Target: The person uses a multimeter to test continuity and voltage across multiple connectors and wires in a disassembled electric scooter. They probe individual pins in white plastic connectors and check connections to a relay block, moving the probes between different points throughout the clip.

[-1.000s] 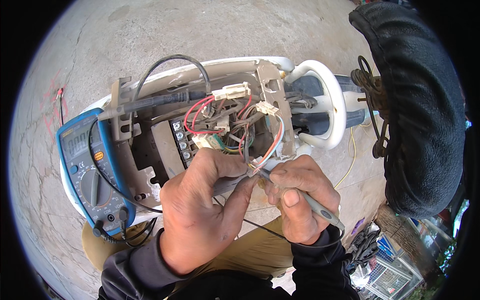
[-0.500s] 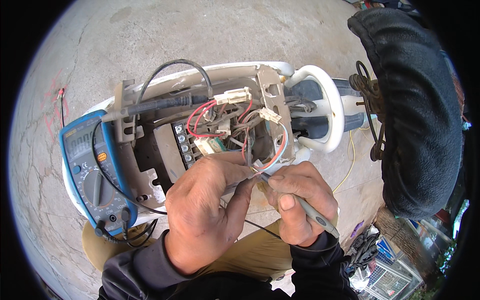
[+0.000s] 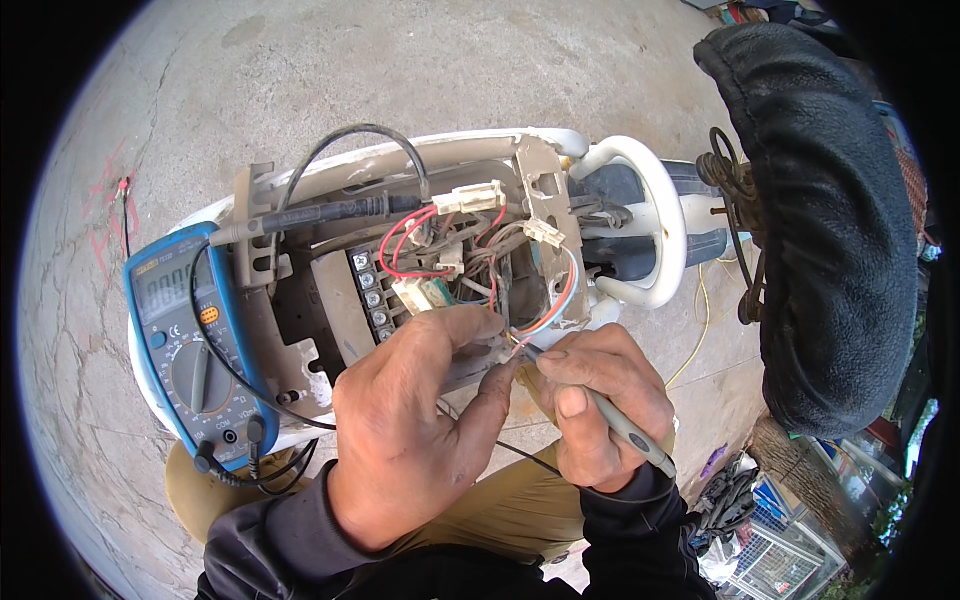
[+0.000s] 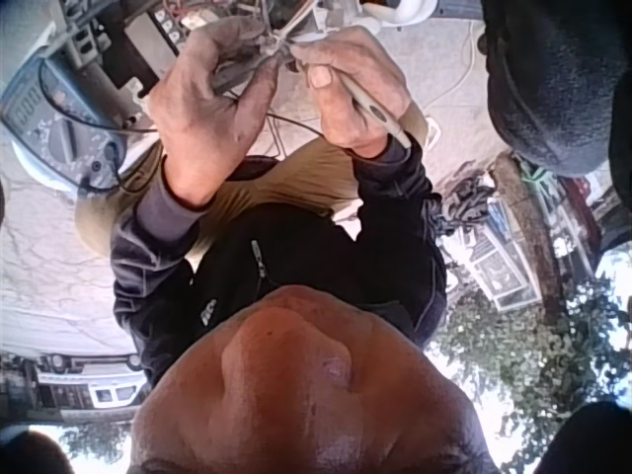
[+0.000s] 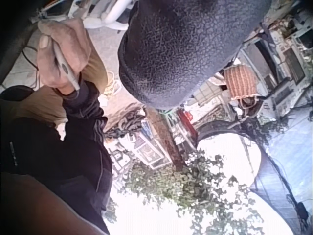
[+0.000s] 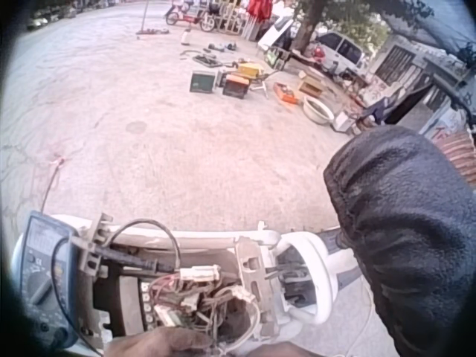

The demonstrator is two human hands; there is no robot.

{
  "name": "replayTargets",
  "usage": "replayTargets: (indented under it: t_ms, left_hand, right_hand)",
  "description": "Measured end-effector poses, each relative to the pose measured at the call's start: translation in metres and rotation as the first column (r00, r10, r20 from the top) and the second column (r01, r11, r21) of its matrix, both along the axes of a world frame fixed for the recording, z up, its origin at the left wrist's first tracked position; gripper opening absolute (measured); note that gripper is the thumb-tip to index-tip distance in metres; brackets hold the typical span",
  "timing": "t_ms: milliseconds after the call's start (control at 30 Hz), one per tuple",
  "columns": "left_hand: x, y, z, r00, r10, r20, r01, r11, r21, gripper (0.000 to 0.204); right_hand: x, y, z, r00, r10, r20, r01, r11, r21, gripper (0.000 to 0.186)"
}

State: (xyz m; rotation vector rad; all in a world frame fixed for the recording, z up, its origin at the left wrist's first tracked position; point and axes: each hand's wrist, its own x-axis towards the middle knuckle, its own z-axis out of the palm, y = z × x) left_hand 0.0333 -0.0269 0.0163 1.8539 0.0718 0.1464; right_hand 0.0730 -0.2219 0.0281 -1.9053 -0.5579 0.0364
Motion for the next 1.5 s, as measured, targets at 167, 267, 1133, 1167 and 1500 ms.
replayTargets:
  t_ms: [167,267,1133,1167,1500]
  left_hand:
    - [-0.001,0.000,0.002,0.998,0.000,-0.059,-0.002,0.999,-0.034,0.037]
    - [-0.003,0.001,0.005,0.991,0.009,-0.132,-0.019,0.997,-0.074,0.038]
    - [0.002,0.001,0.010,0.956,-0.010,-0.293,-0.064,0.968,-0.244,0.034]
    - [0.002,0.002,0.010,0.956,-0.017,-0.294,-0.058,0.968,-0.245,0.035]
    - [0.005,0.004,0.011,0.955,-0.018,-0.297,-0.067,0.959,-0.275,0.033]
  right_hand:
    - [0.001,0.000,-0.001,1.000,0.002,0.000,-0.002,1.000,-0.007,0.021]
    - [0.000,0.001,-0.003,1.000,-0.004,0.007,0.004,1.000,0.006,0.021]
    - [-0.003,0.001,-0.008,0.995,-0.008,-0.100,0.012,0.999,0.043,0.023]
    - [-0.003,0.000,-0.008,0.994,-0.008,-0.105,0.014,0.998,0.058,0.023]
    - [-0.001,0.002,-0.008,0.997,0.035,-0.072,-0.033,0.999,0.028,0.024]
